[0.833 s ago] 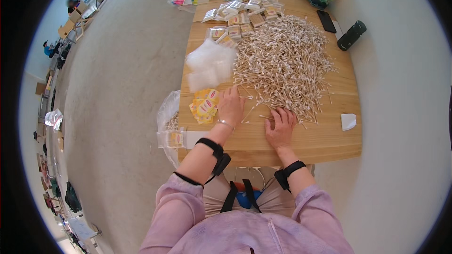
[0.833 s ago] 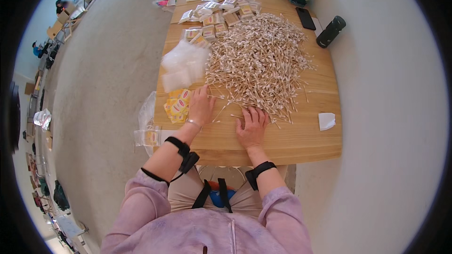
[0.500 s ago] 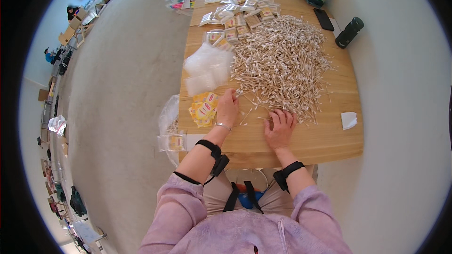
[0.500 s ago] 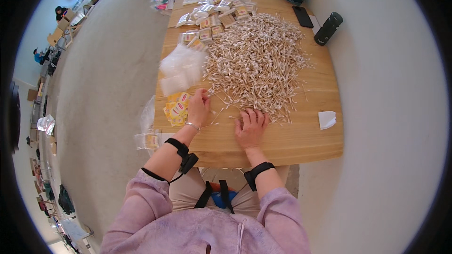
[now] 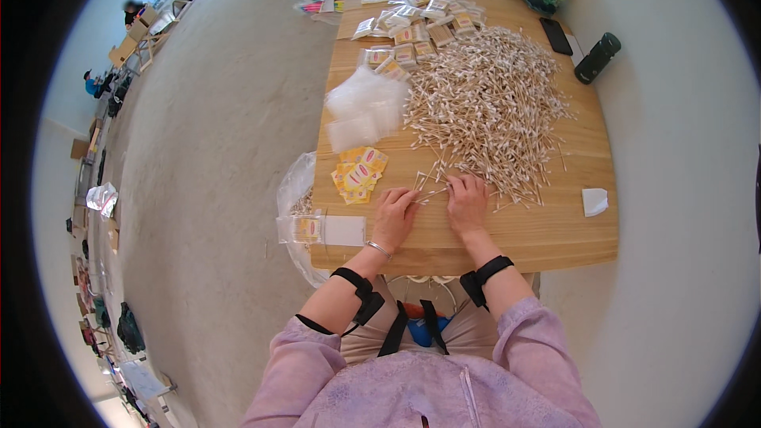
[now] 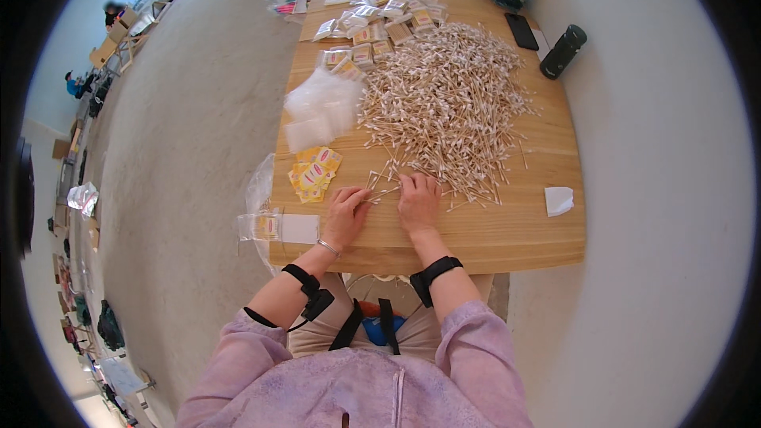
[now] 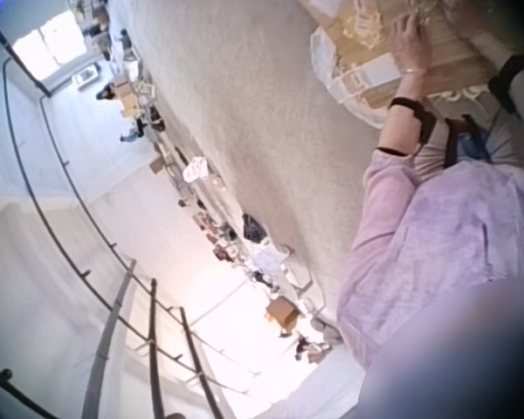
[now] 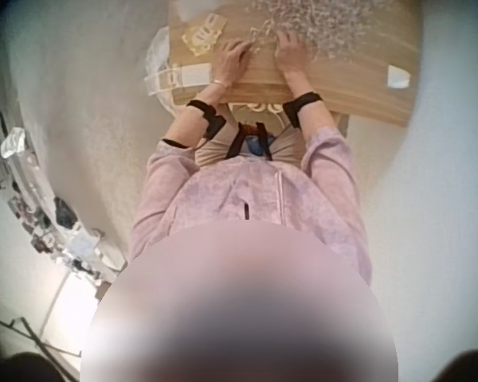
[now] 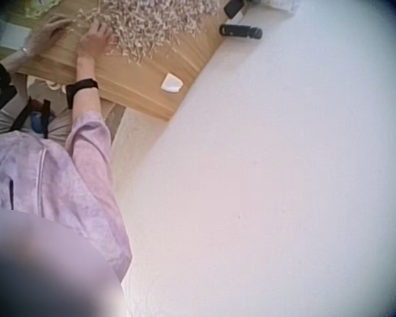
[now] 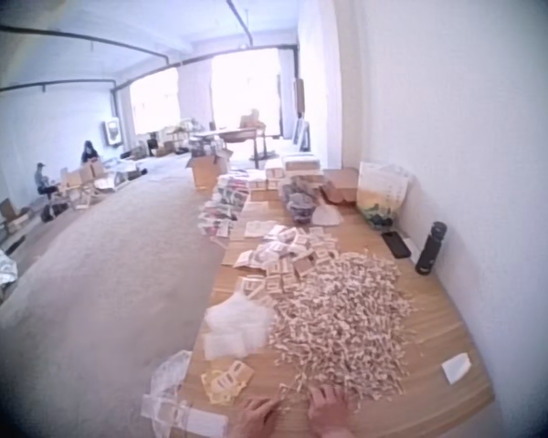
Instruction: The recorder is counting out and packaging cotton swabs into small plastic bags.
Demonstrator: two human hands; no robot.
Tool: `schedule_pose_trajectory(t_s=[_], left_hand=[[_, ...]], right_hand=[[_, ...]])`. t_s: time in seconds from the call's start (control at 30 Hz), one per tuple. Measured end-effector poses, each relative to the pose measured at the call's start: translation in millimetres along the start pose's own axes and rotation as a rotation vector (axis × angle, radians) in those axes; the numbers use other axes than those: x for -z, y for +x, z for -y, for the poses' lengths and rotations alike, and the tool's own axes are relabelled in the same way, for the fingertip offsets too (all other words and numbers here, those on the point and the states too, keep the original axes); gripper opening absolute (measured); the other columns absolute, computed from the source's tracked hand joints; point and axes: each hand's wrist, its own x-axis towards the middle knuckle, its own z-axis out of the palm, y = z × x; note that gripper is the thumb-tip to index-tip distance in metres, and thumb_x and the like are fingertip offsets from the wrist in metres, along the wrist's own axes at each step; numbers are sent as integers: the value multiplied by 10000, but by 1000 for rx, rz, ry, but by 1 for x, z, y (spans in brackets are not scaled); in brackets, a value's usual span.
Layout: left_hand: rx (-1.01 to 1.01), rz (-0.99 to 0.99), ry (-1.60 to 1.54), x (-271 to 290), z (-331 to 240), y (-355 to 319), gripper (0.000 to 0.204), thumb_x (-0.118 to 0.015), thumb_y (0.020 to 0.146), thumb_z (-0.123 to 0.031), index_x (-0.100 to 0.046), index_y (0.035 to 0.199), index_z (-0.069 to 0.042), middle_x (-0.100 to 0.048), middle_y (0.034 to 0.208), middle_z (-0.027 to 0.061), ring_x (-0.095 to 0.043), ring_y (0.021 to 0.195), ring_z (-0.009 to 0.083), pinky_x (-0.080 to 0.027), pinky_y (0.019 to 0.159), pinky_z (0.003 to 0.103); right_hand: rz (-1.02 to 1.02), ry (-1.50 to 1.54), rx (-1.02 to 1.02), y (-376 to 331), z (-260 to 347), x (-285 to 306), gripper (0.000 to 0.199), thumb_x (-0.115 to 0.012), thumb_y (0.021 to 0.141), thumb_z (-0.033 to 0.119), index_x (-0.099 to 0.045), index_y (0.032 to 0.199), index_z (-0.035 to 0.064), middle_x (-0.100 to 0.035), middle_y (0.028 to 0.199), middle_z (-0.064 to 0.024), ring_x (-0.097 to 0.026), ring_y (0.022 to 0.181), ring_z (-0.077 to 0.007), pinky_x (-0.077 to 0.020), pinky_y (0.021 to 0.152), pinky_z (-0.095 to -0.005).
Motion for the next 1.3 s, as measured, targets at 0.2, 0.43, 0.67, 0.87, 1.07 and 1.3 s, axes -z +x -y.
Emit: schedule_pose_trajectory(t_s=[0.2, 0.43, 0.67, 0.87, 1.07, 1.3], left_hand=[[65, -35, -79, -4, 8, -4, 109, -652, 781, -55, -681, 886, -52, -655, 919, 89, -577, 910, 282, -466, 815, 367], [-2, 40, -94, 12, 17, -27, 83, -652, 763, -58, -676, 840, -78, -669, 889, 72, -590, 856, 270, -465, 779, 370], [-66, 38, -120, 13, 19, -33, 65, -663, 762, -77, -678, 819, -104, -668, 867, 33, -595, 860, 242, -447, 782, 349], [24, -41, -52, 21, 7, -31, 270, -708, 769, -145, -635, 1020, -76, -610, 1018, 112, -558, 969, 298, -440, 831, 377], [296, -60, 110, 24, 6, 4, 417, -723, 754, -171, -561, 1111, -27, -575, 1017, 150, -525, 981, 343, -432, 840, 404], [279, -34, 19, 2, 22, 18, 244, -684, 752, -88, -627, 980, -18, -628, 891, 159, -599, 863, 308, -471, 776, 390]], right_hand=[[-46, -15, -74, 0, -1, -1, 100, -671, 757, 167, -665, 854, 144, -559, 865, -20, -519, 906, -235, -408, 806, -381], [-50, -39, -117, -1, 10, 0, 75, -666, 774, 182, -666, 842, 151, -568, 866, -14, -520, 911, -230, -403, 805, -381], [116, 103, -33, -11, 47, -7, 47, -675, 770, 201, -674, 815, 188, -568, 852, 11, -521, 902, -217, -389, 781, -382], [182, 160, 2, -21, 48, -5, 49, -683, 754, 186, -677, 803, 192, -563, 848, 14, -519, 897, -211, -384, 774, -376], [193, 194, 8, -21, 48, 1, 57, -688, 748, 182, -677, 802, 195, -561, 856, 10, -517, 904, -212, -384, 777, -377], [195, 177, 48, -20, 45, 1, 71, -694, 731, 157, -674, 790, 190, -559, 847, 3, -524, 896, -218, -395, 764, -378]])
